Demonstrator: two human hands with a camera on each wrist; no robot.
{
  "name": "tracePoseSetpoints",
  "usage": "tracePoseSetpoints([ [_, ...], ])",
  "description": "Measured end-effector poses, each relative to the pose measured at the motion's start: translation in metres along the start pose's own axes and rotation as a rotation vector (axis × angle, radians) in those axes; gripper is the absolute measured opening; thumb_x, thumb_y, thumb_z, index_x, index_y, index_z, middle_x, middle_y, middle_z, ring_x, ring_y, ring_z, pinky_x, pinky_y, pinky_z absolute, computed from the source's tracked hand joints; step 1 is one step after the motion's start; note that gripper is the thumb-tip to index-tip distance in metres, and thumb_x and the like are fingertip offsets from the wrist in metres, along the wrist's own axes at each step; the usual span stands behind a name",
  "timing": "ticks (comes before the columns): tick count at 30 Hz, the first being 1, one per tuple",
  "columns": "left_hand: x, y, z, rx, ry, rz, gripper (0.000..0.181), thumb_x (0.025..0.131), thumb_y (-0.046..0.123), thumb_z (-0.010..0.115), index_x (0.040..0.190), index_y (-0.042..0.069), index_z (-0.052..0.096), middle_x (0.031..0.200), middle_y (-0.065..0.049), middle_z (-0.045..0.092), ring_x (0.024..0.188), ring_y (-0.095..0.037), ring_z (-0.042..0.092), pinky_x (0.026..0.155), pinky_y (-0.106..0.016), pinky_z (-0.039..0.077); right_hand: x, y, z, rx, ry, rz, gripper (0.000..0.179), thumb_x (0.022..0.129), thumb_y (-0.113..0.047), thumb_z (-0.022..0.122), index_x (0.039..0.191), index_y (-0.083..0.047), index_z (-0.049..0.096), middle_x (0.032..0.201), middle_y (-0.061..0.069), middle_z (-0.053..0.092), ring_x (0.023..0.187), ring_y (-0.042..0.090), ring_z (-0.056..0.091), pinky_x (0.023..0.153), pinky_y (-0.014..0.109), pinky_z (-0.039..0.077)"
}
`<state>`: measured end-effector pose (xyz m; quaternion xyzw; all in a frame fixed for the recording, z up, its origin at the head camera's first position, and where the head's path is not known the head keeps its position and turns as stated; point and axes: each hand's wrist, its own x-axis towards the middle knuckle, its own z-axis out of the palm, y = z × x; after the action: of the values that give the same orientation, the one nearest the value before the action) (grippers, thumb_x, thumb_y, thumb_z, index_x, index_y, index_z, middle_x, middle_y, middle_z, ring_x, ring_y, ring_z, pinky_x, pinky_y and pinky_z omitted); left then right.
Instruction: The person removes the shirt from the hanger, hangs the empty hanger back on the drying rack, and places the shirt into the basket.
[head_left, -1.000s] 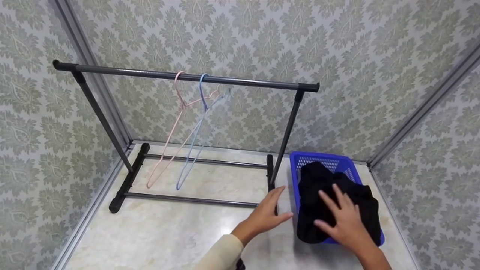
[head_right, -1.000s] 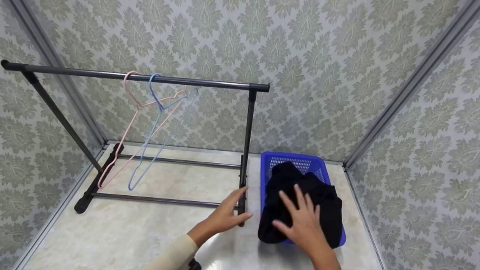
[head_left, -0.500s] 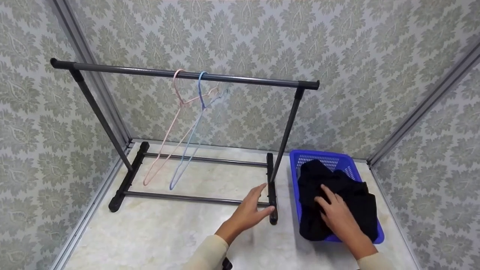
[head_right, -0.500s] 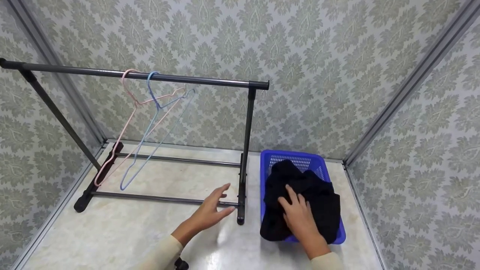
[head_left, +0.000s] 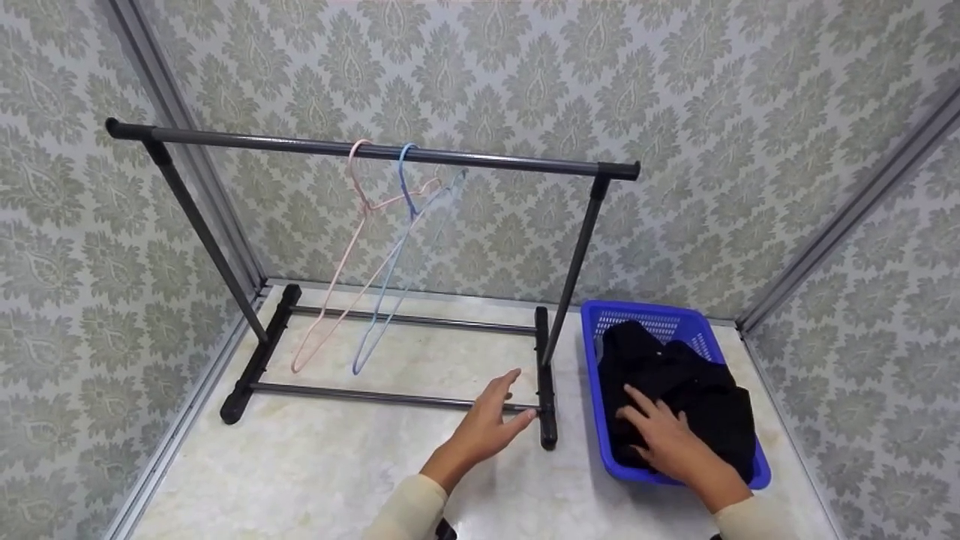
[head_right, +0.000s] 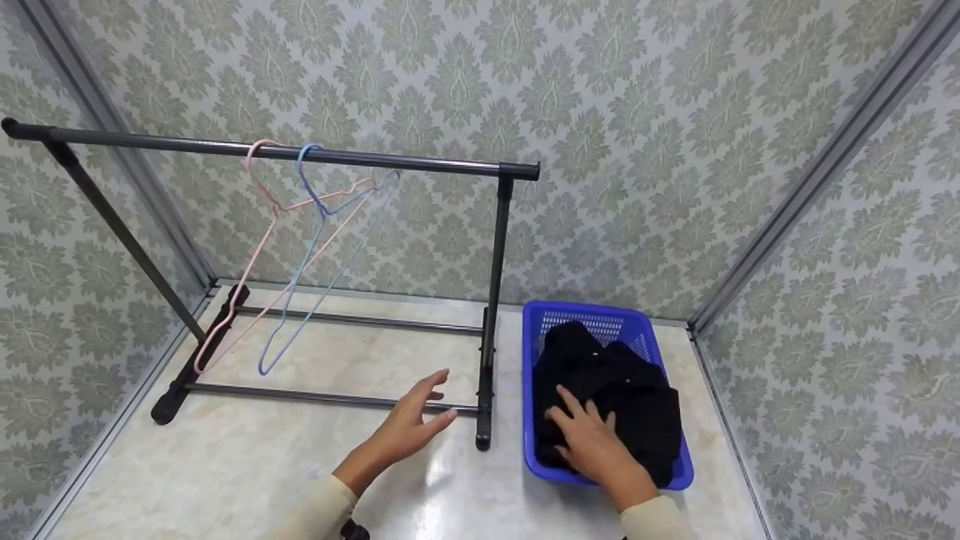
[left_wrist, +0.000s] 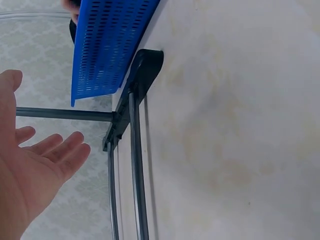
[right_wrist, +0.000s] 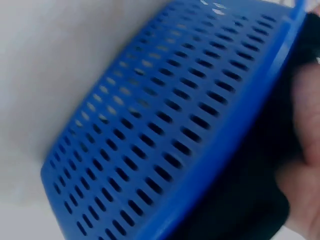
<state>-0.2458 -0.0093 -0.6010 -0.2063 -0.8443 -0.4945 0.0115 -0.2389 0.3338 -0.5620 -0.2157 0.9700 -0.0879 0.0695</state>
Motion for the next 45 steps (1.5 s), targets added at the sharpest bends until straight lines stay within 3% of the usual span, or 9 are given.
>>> tracePoseSetpoints([
  [3, -0.001, -0.003, -0.001, -0.008, -0.001, -0.016, 0.073, 0.102, 0.044, 0.062, 0.16, 0.008, 0.035, 0.156, -0.016, 0.046, 0.128, -0.036, 0.061, 0.105, -0.05, 0.051, 0.003, 0.001, 0.006, -0.09, 0.072, -0.005, 0.066, 0.086, -0.018, 0.085, 0.145, -0.024, 0.055, 0.169, 0.017, 0.024, 0.129, 0.061, 0.049, 0.089, 0.085, 0.04],
  [9, -0.003, -0.007, -0.004, -0.012, 0.009, -0.045, 0.073, 0.102, 0.043, 0.062, 0.16, 0.008, 0.035, 0.156, -0.017, 0.046, 0.128, -0.036, 0.061, 0.1, -0.05, 0.054, 0.01, 0.005, 0.01, -0.261, 0.236, 0.0, 0.097, 0.082, -0.045, 0.087, 0.161, -0.023, 0.037, 0.169, 0.023, 0.019, 0.122, 0.055, 0.057, 0.09, 0.081, 0.044],
  [18, -0.005, -0.013, -0.005, -0.036, 0.017, -0.078, 0.073, 0.102, 0.044, 0.062, 0.159, 0.006, 0.035, 0.153, -0.019, 0.049, 0.128, -0.037, 0.061, 0.104, -0.053, 0.051, 0.027, 0.003, 0.009, -0.085, -0.181, 0.079, 0.083, 0.097, -0.028, 0.073, 0.164, -0.015, 0.026, 0.172, 0.021, 0.011, 0.138, 0.064, 0.038, 0.103, 0.086, 0.027],
  [27, -0.004, -0.015, -0.005, -0.028, 0.024, -0.082, 0.071, 0.102, 0.043, 0.062, 0.158, 0.008, 0.036, 0.146, -0.019, 0.055, 0.123, -0.034, 0.062, 0.096, -0.049, 0.054, 0.028, 0.006, 0.015, -0.072, -0.286, 0.077, 0.084, 0.099, -0.024, 0.069, 0.166, -0.015, 0.018, 0.173, 0.02, 0.002, 0.142, 0.063, 0.033, 0.106, 0.085, 0.02],
  [33, -0.003, -0.018, -0.009, -0.049, 0.022, -0.106, 0.069, 0.102, 0.038, 0.062, 0.158, 0.008, 0.036, 0.145, -0.019, 0.056, 0.124, -0.037, 0.062, 0.096, -0.051, 0.054, 0.011, 0.008, 0.009, 0.069, -0.094, 0.049, 0.082, 0.096, -0.029, 0.072, 0.164, -0.018, 0.029, 0.173, 0.017, 0.009, 0.14, 0.069, 0.028, 0.106, 0.088, 0.013],
  [37, -0.003, -0.02, -0.012, -0.069, 0.025, -0.114, 0.067, 0.103, 0.034, 0.063, 0.158, 0.008, 0.036, 0.144, -0.019, 0.057, 0.123, -0.039, 0.062, 0.094, -0.052, 0.054, -0.008, 0.002, -0.001, 0.146, 0.031, -0.001, 0.073, 0.098, -0.039, 0.069, 0.161, -0.02, 0.037, 0.171, 0.016, 0.02, 0.143, 0.064, 0.03, 0.106, 0.087, 0.019],
  [39, -0.005, -0.021, -0.014, -0.066, 0.029, -0.114, 0.066, 0.103, 0.033, 0.063, 0.158, 0.008, 0.036, 0.143, -0.018, 0.057, 0.123, -0.039, 0.062, 0.094, -0.051, 0.055, -0.018, 0.0, -0.006, 0.148, 0.174, -0.051, 0.066, 0.098, -0.036, 0.071, 0.156, -0.018, 0.047, 0.167, 0.016, 0.033, 0.141, 0.057, 0.04, 0.106, 0.081, 0.029],
  [42, -0.011, -0.023, -0.019, -0.038, 0.047, -0.104, 0.067, 0.103, 0.036, 0.062, 0.158, 0.008, 0.036, 0.144, -0.018, 0.057, 0.123, -0.039, 0.062, 0.094, -0.05, 0.055, -0.029, 0.004, -0.012, 0.085, 0.517, -0.074, 0.054, 0.093, -0.024, 0.075, 0.144, -0.01, 0.06, 0.153, 0.02, 0.051, 0.13, 0.05, 0.054, 0.102, 0.071, 0.042],
  [45, -0.019, -0.026, -0.026, 0.012, 0.075, -0.08, 0.068, 0.104, 0.039, 0.06, 0.159, 0.008, 0.035, 0.146, -0.018, 0.055, 0.127, -0.039, 0.06, 0.097, -0.051, 0.054, -0.039, 0.016, -0.014, 0.081, 0.765, 0.104, 0.058, 0.091, -0.018, 0.073, 0.144, -0.002, 0.056, 0.151, 0.029, 0.047, 0.128, 0.056, 0.048, 0.102, 0.07, 0.038],
])
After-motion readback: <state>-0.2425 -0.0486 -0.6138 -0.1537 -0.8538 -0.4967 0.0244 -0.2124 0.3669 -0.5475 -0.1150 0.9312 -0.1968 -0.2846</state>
